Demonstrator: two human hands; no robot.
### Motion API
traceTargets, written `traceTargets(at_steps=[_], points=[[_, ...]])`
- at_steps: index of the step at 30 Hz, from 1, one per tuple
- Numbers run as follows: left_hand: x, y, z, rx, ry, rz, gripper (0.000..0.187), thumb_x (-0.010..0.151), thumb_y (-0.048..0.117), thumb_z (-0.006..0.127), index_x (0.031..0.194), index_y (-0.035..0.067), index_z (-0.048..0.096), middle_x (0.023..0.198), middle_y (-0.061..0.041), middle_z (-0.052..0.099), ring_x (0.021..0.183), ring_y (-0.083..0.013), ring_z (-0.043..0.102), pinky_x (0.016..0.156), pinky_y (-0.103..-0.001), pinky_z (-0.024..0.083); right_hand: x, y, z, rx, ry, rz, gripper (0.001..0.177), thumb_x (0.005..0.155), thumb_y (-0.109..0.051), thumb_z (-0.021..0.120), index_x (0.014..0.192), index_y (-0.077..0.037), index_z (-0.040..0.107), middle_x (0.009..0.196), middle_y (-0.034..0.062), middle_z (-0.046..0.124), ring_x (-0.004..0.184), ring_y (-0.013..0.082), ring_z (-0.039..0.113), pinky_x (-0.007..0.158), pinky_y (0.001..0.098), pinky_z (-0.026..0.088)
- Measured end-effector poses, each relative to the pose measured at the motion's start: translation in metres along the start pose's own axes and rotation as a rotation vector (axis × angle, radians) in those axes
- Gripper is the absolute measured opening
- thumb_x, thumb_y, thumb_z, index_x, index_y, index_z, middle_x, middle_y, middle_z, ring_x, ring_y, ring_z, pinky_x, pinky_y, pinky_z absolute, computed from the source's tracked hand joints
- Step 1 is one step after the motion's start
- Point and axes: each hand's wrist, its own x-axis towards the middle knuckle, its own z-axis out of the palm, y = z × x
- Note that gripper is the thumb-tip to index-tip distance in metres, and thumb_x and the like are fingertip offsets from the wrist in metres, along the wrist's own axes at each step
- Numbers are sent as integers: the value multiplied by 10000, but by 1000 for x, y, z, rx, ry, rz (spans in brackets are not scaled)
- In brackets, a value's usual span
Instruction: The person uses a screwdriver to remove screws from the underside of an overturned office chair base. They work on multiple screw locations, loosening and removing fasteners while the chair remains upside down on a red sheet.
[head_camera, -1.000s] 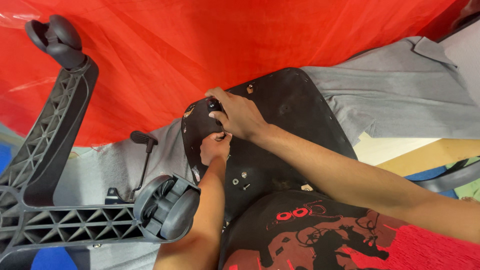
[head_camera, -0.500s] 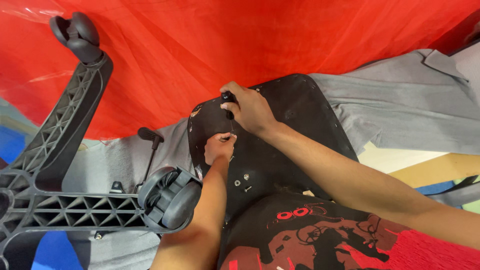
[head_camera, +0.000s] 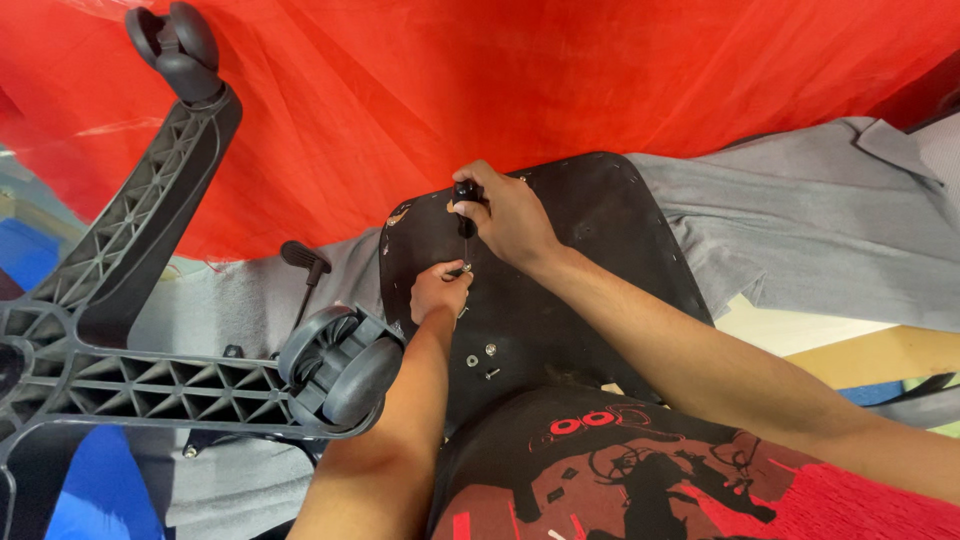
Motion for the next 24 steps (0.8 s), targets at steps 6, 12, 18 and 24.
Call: traceTargets(at_steps=[6, 12, 18, 24], points=[[-1, 0, 0, 1, 1, 10, 288, 820, 364, 802, 1107, 383, 789, 846, 91, 788, 815, -96, 747, 770, -310, 568, 0, -2, 1, 33, 23, -10, 283, 935, -88, 730, 1177, -20, 600, 925, 110, 767, 827, 217, 766, 728, 331, 569], [0, 0, 0, 2, 21, 5, 277, 813, 462, 808, 1073, 366, 801, 831, 72, 788, 817, -125, 764, 767, -325, 577, 0, -8, 1, 48, 29, -13, 272, 940, -121, 746, 1154, -33, 603, 916, 108, 748, 823, 212, 759, 716, 330, 570], [4, 1, 12, 105, 132, 73, 268, 796, 506, 811, 975, 306, 808, 901, 32, 789, 887, -230, 755, 773, -402, 576, 6, -13, 0, -268, 43, 41, 309, 898, -304, 750, 1074, -71, 646, 920, 117, 735, 808, 302, 712, 704, 410, 533], [7, 2, 18, 261, 177, 213, 245, 832, 453, 789, 935, 232, 771, 955, -77, 771, 933, -354, 737, 768, -462, 575, 12, -20, 2, -204, 100, 75, 252, 963, -333, 639, 991, -85, 664, 987, 73, 762, 848, 310, 731, 681, 428, 550]])
